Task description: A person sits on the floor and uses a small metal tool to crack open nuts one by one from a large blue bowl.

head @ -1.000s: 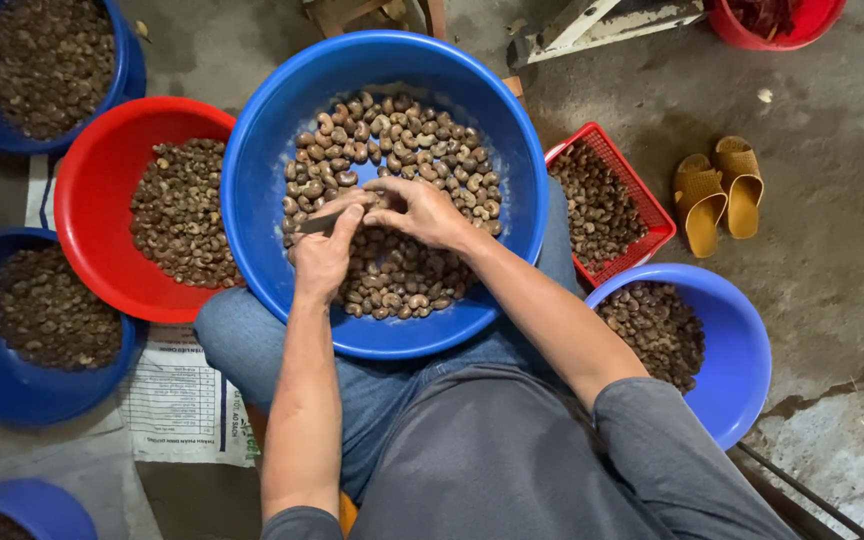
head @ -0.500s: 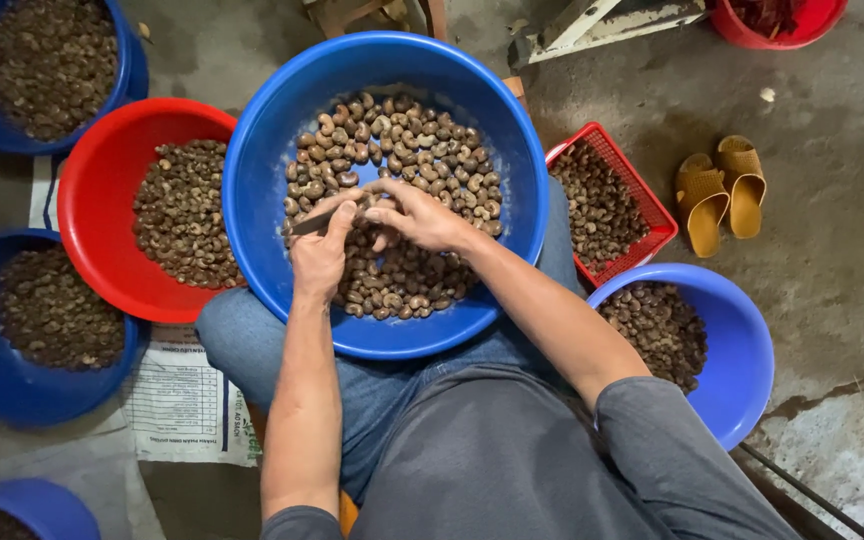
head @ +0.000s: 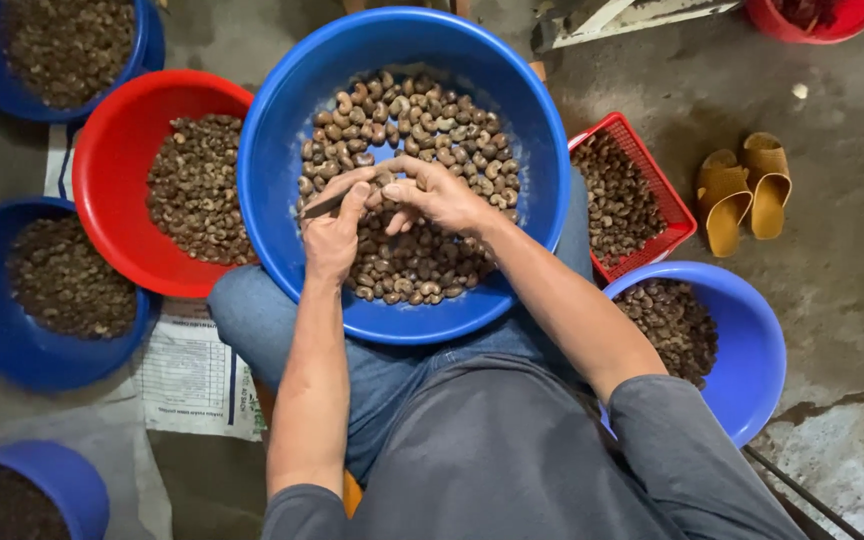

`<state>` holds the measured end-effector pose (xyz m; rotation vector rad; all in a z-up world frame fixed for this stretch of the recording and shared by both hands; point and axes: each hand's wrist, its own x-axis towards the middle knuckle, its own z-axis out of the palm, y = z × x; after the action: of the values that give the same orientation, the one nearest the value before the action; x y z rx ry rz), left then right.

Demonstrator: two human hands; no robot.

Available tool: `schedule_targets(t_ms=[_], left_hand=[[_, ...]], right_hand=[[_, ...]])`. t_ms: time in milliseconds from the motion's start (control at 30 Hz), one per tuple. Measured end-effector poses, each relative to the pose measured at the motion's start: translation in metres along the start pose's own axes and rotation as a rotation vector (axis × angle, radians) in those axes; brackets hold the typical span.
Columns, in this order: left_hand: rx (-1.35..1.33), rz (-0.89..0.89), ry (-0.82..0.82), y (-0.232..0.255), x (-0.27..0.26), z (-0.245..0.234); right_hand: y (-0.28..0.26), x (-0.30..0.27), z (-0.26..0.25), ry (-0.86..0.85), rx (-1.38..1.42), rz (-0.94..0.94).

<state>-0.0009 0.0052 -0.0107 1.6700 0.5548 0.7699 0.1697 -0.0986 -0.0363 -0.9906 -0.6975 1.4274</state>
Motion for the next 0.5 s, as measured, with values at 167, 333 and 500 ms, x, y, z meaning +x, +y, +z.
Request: schedule_targets(t_ms=[167, 333, 500], left_hand=[[-0.013, 0.02, 0.001, 0.01, 0.002, 0.003], [-0.002, 0.028, -0.003, 0.02, 0.003, 0.005], [0.079, -0.109, 0.07, 0.013, -0.002, -0.001]], right_hand=[[0.0, -0.001, -0.003, 0.007, -0.014, -0.008], [0.007, 0.002, -0.006, 0.026, -0.01, -0.031], [-0.012, -0.003, 0.001, 0.12, -0.181, -0.167]])
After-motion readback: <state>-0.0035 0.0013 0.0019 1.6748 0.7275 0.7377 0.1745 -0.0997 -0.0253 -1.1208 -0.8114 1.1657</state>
